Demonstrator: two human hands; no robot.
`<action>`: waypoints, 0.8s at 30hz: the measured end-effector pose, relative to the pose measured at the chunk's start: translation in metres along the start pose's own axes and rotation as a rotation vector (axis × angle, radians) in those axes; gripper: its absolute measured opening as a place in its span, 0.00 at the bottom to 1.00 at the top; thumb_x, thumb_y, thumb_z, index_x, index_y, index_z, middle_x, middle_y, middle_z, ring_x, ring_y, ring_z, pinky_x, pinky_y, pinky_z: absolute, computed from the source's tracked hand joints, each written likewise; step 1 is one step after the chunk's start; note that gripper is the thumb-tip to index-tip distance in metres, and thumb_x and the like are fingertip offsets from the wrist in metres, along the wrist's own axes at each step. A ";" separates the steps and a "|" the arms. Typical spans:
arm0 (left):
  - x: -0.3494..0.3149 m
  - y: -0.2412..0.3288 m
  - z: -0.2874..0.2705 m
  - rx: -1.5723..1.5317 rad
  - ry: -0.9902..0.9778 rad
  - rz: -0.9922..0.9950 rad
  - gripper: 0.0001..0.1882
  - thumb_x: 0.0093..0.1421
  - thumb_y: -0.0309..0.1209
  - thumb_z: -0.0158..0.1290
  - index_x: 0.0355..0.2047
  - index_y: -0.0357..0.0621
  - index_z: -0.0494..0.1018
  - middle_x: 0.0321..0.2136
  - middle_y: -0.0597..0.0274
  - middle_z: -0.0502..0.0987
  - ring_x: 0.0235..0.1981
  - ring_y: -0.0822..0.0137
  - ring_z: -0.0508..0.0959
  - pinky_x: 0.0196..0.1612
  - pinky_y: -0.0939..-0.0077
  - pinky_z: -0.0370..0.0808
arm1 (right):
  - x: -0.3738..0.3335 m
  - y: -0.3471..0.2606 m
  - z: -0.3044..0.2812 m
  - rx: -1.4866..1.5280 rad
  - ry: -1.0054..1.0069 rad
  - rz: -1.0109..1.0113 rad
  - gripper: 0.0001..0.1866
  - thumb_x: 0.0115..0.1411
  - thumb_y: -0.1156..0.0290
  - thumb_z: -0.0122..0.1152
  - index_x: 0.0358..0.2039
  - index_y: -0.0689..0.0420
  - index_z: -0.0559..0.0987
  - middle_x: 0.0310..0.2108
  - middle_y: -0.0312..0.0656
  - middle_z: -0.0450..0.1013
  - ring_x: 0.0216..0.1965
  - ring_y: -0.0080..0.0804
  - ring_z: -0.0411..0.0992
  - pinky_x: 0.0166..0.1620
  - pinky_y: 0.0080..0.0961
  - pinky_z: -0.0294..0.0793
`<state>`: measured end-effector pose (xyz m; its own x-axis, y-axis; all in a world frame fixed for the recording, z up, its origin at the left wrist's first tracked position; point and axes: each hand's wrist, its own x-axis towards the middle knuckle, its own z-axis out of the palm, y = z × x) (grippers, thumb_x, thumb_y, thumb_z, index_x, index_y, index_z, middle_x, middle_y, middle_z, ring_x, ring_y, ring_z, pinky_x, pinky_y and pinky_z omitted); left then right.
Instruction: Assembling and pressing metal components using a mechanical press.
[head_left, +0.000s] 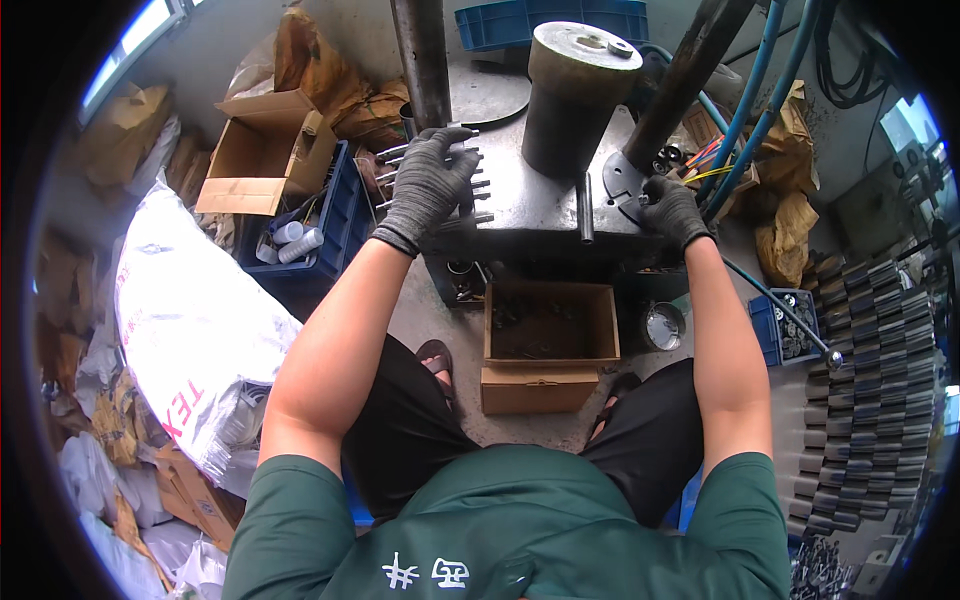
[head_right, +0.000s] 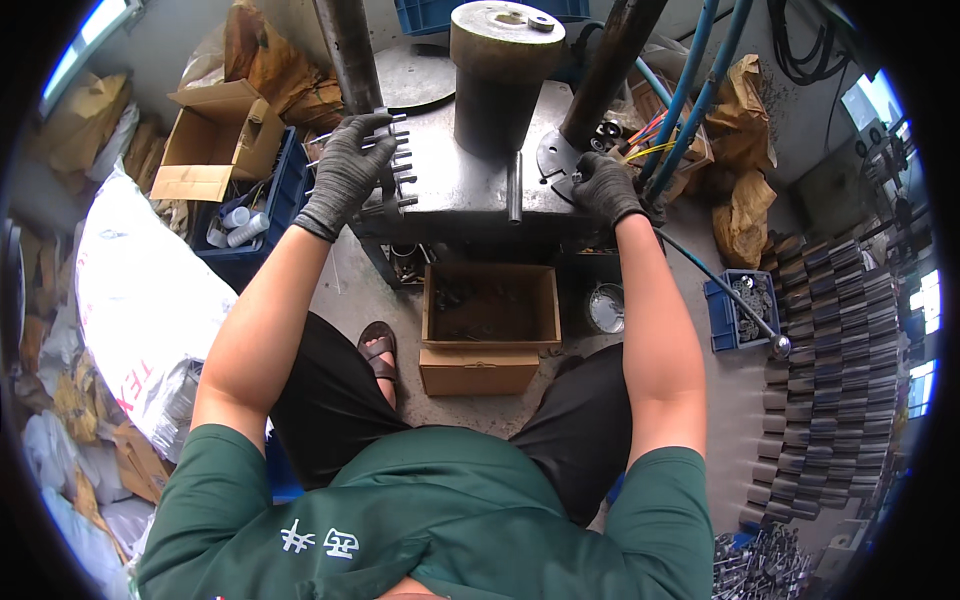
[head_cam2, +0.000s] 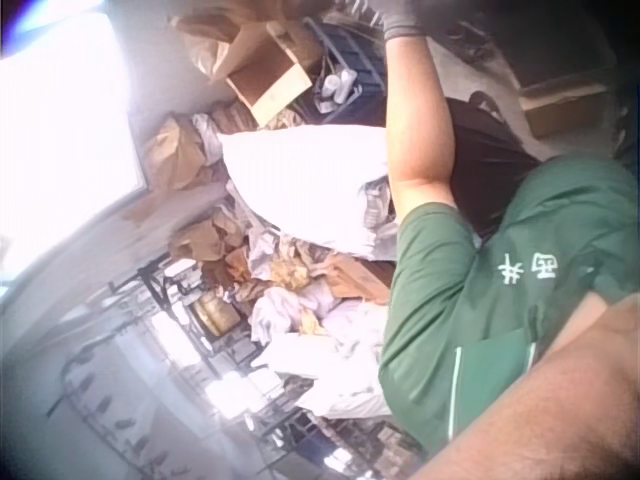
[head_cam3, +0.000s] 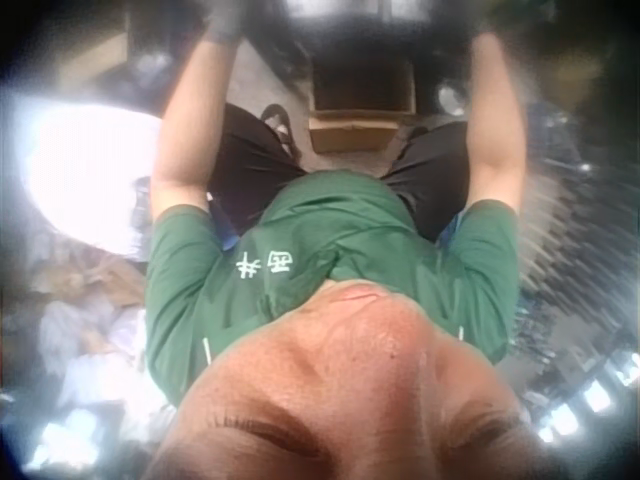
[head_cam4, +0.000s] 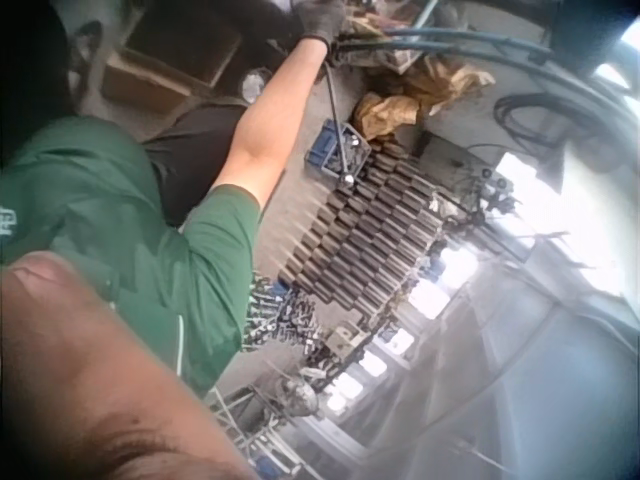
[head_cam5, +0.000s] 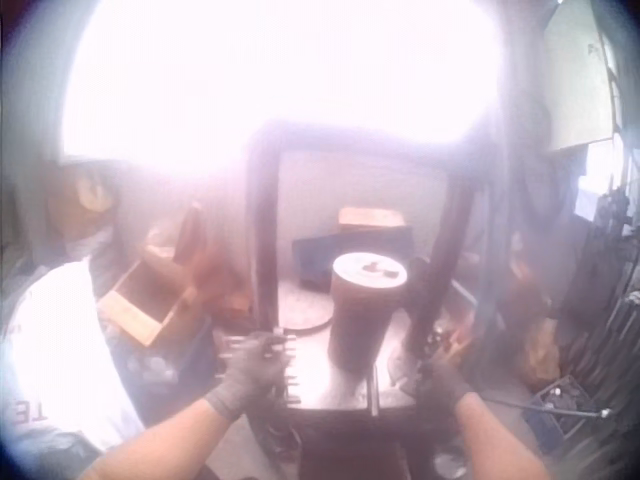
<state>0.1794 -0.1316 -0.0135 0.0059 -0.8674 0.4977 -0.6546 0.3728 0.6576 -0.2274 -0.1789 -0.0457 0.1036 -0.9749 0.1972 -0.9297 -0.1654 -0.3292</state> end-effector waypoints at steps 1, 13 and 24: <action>0.000 -0.003 -0.004 0.000 0.037 0.002 0.19 0.63 0.32 0.62 0.53 0.41 0.78 0.47 0.51 0.80 0.50 0.58 0.81 0.55 0.66 0.76 | 0.003 0.007 0.002 0.011 0.008 0.005 0.16 0.52 0.69 0.66 0.42 0.55 0.85 0.42 0.54 0.82 0.46 0.51 0.80 0.53 0.38 0.77; -0.018 -0.056 -0.068 -0.023 0.025 -0.253 0.16 0.64 0.37 0.60 0.44 0.37 0.78 0.35 0.50 0.83 0.39 0.60 0.83 0.48 0.66 0.77 | 0.002 0.046 -0.008 0.646 -0.010 0.227 0.26 0.50 0.77 0.73 0.52 0.61 0.82 0.42 0.45 0.82 0.40 0.29 0.81 0.44 0.24 0.82; -0.021 -0.078 -0.062 -0.312 -0.398 -0.493 0.13 0.61 0.34 0.58 0.40 0.36 0.81 0.28 0.61 0.81 0.31 0.69 0.80 0.38 0.73 0.78 | -0.051 0.027 -0.056 1.727 -0.054 0.326 0.17 0.62 0.83 0.59 0.52 0.62 0.77 0.37 0.42 0.78 0.35 0.29 0.78 0.38 0.20 0.83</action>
<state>0.2771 -0.1215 -0.0399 -0.0697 -0.9919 -0.1058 -0.3988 -0.0695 0.9144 -0.2773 -0.1257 -0.0133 0.0505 -0.9950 -0.0867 0.4884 0.1003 -0.8668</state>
